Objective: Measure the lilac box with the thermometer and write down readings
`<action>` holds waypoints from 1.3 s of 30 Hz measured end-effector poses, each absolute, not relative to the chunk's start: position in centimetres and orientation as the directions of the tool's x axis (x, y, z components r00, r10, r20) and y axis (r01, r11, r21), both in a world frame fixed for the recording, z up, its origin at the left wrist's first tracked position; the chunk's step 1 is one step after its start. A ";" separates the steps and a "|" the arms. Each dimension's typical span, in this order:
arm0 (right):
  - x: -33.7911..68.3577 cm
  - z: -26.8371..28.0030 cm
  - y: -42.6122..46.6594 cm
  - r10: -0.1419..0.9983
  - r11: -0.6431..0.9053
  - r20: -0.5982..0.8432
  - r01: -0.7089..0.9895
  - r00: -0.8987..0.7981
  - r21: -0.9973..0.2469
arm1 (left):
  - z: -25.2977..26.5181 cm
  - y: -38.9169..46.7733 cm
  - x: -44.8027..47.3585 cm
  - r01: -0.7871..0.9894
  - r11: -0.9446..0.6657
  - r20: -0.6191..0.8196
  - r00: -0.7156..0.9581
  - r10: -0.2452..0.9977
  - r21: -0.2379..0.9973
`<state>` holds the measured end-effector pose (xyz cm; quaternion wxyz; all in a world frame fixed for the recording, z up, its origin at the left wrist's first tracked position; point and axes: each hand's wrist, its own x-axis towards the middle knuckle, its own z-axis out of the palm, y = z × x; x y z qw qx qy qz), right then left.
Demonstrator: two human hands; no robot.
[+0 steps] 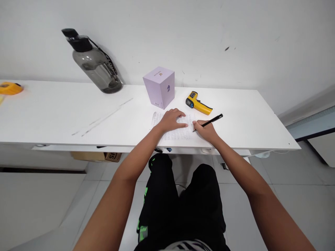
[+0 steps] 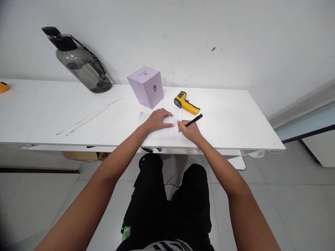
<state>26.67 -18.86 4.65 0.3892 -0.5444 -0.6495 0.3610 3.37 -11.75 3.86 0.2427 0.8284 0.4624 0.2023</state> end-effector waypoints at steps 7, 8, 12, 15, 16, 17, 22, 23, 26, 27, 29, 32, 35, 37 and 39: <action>26.6 4.8 -18.8 0.987 0.155 0.116 0.436 -0.115 -0.887 | 4.0 -11.8 3.4 0.674 -0.459 0.109 0.493 0.863 0.579; 26.6 4.8 -18.8 0.987 0.150 0.110 0.437 -0.115 -0.887 | 3.9 -11.8 3.4 0.675 -0.457 0.108 0.492 0.864 0.579; 26.7 4.8 -18.9 0.986 0.148 0.101 0.435 -0.129 -0.888 | 3.8 -11.7 3.4 0.673 -0.448 0.100 0.489 0.866 0.589; 26.7 4.7 -18.8 0.986 0.154 0.110 0.437 -0.126 -0.886 | 3.8 -11.7 3.3 0.667 -0.454 0.108 0.492 0.864 0.590; 26.7 4.6 -18.8 0.986 0.156 0.114 0.438 -0.120 -0.885 | 3.8 -11.7 3.3 0.666 -0.456 0.112 0.492 0.863 0.590; 26.7 4.6 -18.8 0.986 0.158 0.120 0.439 -0.114 -0.884 | 3.8 -11.7 3.3 0.665 -0.458 0.114 0.493 0.862 0.590; 26.7 4.6 -18.8 0.984 0.174 0.136 0.447 -0.115 -0.878 | 4.0 -11.8 3.3 0.670 -0.449 0.104 0.489 0.866 0.592; 26.7 4.6 -18.8 0.983 0.174 0.133 0.447 -0.123 -0.877 | 4.0 -11.8 3.4 0.670 -0.447 0.101 0.488 0.867 0.594; 26.8 4.6 -18.8 0.980 0.181 0.124 0.442 -0.155 -0.878 | 4.1 -11.9 3.4 0.667 -0.445 0.098 0.490 0.866 0.597; 26.8 4.5 -18.8 0.978 0.188 0.126 0.440 -0.165 -0.878 | 4.1 -12.0 3.4 0.667 -0.446 0.099 0.490 0.866 0.597; 26.8 4.5 -18.8 0.975 0.203 0.139 0.439 -0.174 -0.875 | 4.1 -12.0 3.4 0.669 -0.450 0.106 0.489 0.866 0.592; 26.8 4.3 -18.9 0.972 0.235 0.198 0.449 -0.128 -0.862 | 4.0 -11.9 3.3 0.672 -0.458 0.122 0.485 0.866 0.582; 26.9 4.0 -18.8 0.952 0.287 0.306 0.451 -0.034 -0.845 | 3.7 -11.7 3.3 0.663 -0.467 0.139 0.485 0.863 0.585; 27.1 3.6 -18.8 0.929 0.333 0.370 0.439 -0.002 -0.835 | 3.5 -11.5 3.3 0.654 -0.469 0.147 0.485 0.862 0.593; 27.2 3.2 -18.7 0.910 0.375 0.415 0.445 -0.006 -0.814 | 3.3 -11.4 3.3 0.649 -0.471 0.156 0.482 0.862 0.598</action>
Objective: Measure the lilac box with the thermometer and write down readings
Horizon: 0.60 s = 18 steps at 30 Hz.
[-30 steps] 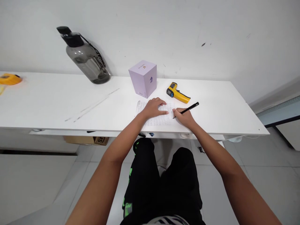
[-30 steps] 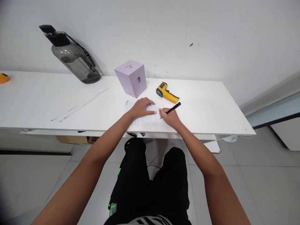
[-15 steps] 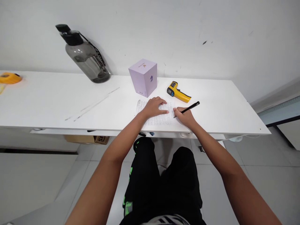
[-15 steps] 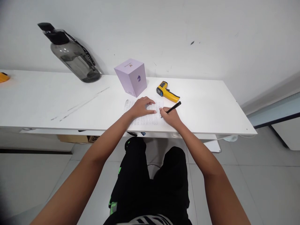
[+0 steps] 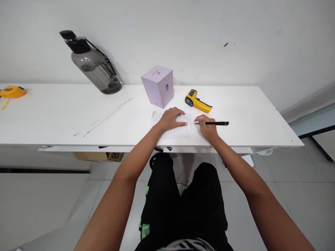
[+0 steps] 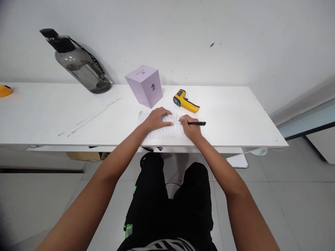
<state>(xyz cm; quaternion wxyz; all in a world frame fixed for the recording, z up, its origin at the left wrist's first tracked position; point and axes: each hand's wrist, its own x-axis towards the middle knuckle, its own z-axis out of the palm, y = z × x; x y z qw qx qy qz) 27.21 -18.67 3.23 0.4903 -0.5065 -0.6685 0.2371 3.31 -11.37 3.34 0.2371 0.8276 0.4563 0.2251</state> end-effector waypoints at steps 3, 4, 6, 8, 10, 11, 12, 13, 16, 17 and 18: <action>27.3 2.5 -18.3 0.886 0.395 0.464 0.525 0.000 -0.754 | 3.2 -11.4 3.2 0.641 -0.486 0.178 0.484 0.857 0.594; 27.2 2.2 -18.0 0.876 0.393 0.482 0.559 0.012 -0.730 | 3.2 -11.5 3.2 0.635 -0.492 0.190 0.484 0.854 0.596; 27.2 1.5 -17.3 0.867 0.380 0.497 0.610 0.027 -0.696 | 3.0 -11.7 3.1 0.611 -0.498 0.232 0.463 0.855 0.616; 27.2 0.9 -16.4 0.889 0.344 0.457 0.631 0.019 -0.695 | 2.8 -12.0 3.1 0.575 -0.503 0.311 0.403 0.861 0.646; 27.4 0.4 -15.7 0.928 0.291 0.373 0.641 -0.007 -0.710 | 2.4 -12.1 3.1 0.544 -0.518 0.410 0.318 0.855 0.660; 27.5 0.2 -15.5 0.941 0.272 0.337 0.647 -0.025 -0.712 | 2.2 -12.1 3.1 0.538 -0.531 0.456 0.279 0.845 0.655; 27.6 0.1 -15.3 0.948 0.266 0.316 0.654 -0.044 -0.708 | 2.1 -12.0 3.0 0.539 -0.544 0.497 0.246 0.832 0.643; 27.7 0.0 -15.3 0.949 0.273 0.308 0.659 -0.066 -0.700 | 1.9 -11.9 3.0 0.549 -0.554 0.535 0.214 0.817 0.626; 27.7 0.3 -15.5 0.930 0.328 0.352 0.675 -0.108 -0.661 | 1.9 -11.2 2.5 0.623 -0.527 0.638 0.059 0.768 0.578; 27.7 0.5 -15.5 0.919 0.339 0.381 0.692 -0.100 -0.637 | 2.0 -10.9 2.2 0.647 -0.493 0.663 -0.026 0.749 0.582; 27.6 0.8 -15.4 0.909 0.334 0.410 0.721 -0.076 -0.608 | 2.2 -10.7 1.9 0.662 -0.449 0.676 -0.121 0.727 0.600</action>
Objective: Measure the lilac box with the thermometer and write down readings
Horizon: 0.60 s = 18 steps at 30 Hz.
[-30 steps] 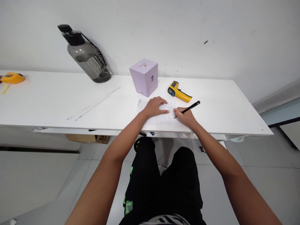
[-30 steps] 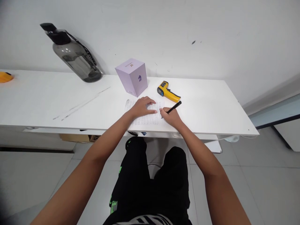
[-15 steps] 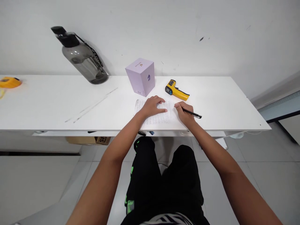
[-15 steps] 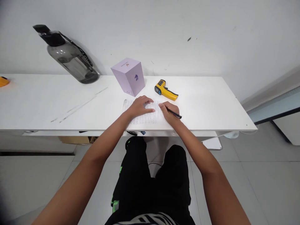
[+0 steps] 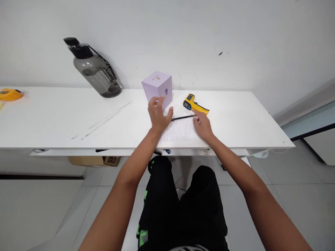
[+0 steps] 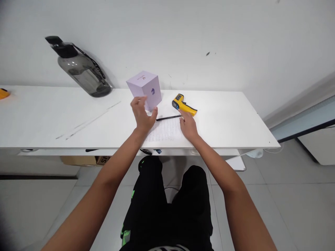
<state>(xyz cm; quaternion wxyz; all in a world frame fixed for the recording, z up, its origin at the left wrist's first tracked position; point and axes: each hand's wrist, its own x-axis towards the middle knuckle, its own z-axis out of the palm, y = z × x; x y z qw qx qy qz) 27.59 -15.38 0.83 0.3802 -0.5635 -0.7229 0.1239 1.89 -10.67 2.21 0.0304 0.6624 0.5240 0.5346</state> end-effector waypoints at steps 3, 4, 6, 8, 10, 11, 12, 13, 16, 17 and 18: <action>27.0 2.3 -14.0 0.891 0.206 0.451 0.837 0.054 -0.507 | 2.9 -10.0 0.9 0.646 -0.312 0.637 -0.356 0.684 0.697; 26.7 2.9 -13.2 0.894 0.137 0.436 0.864 0.103 -0.485 | 3.1 -9.9 0.6 0.631 -0.273 0.606 -0.400 0.688 0.726; 25.8 4.1 -11.3 0.912 0.015 0.369 0.885 0.179 -0.466 | 3.4 -9.7 0.2 0.600 -0.201 0.534 -0.448 0.717 0.774; 24.9 5.2 -9.4 0.939 -0.060 0.270 0.874 0.214 -0.483 | 3.5 -9.6 0.1 0.573 -0.137 0.460 -0.468 0.754 0.808; 24.2 5.9 -8.2 0.961 -0.097 0.172 0.844 0.218 -0.528 | 3.5 -9.5 0.1 0.545 -0.086 0.394 -0.480 0.783 0.834; 24.0 6.1 -7.9 0.966 -0.109 0.136 0.826 0.219 -0.554 | 3.5 -9.4 0.0 0.531 -0.067 0.367 -0.484 0.794 0.845; 24.0 6.2 -7.8 0.969 -0.117 0.112 0.808 0.220 -0.577 | 3.5 -9.4 0.0 0.520 -0.051 0.344 -0.487 0.803 0.853; 24.0 6.3 -7.8 0.970 -0.122 0.099 0.797 0.222 -0.592 | 3.5 -9.3 0.0 0.514 -0.037 0.327 -0.488 0.809 0.857; 24.2 6.1 -8.6 0.974 -0.099 0.112 0.815 0.197 -0.571 | 3.7 -9.0 -0.1 0.536 -0.009 0.313 -0.480 0.820 0.844; 24.2 6.1 -9.0 0.975 -0.093 0.119 0.832 0.187 -0.547 | 3.8 -8.9 -0.1 0.549 -0.004 0.315 -0.473 0.823 0.836; 24.3 6.1 -9.3 0.974 -0.099 0.124 0.850 0.189 -0.517 | 3.9 -8.7 -0.1 0.561 -0.001 0.315 -0.463 0.828 0.828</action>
